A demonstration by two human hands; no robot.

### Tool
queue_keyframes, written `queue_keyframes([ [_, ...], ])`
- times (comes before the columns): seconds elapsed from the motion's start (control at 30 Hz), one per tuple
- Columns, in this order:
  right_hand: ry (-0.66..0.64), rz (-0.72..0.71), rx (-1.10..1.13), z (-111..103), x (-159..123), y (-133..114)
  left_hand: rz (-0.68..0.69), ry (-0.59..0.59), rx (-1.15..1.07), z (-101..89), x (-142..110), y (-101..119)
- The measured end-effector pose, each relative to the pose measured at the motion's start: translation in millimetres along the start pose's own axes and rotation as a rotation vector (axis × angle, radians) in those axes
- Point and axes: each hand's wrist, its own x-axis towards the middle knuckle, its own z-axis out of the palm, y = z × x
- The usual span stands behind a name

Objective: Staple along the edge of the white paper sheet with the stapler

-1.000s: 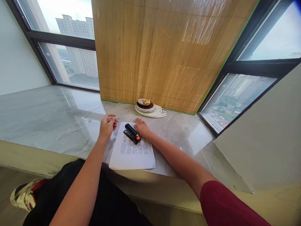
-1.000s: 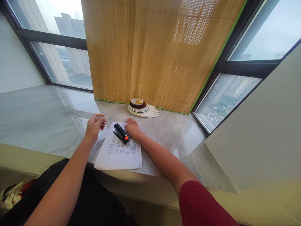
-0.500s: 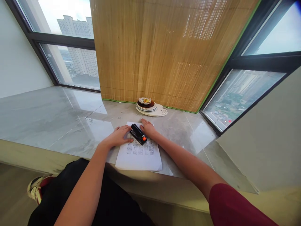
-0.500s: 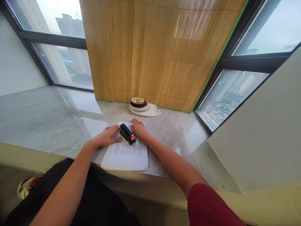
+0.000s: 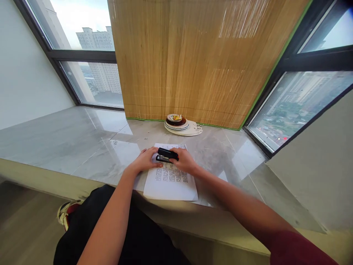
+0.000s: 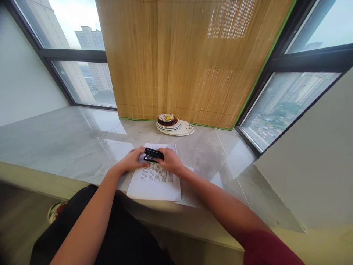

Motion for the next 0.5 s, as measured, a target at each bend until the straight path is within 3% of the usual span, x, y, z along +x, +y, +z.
queue_keyframes([
  [0.27,0.019,-0.001,0.107,-8.4,21.6,27.9,-0.027,0.028,-0.036,2.7,0.7,0.1],
  [0.5,0.27,0.066,0.161,-26.5,11.9,39.2,-0.014,0.048,-0.11,-1.4,3.3,0.2],
])
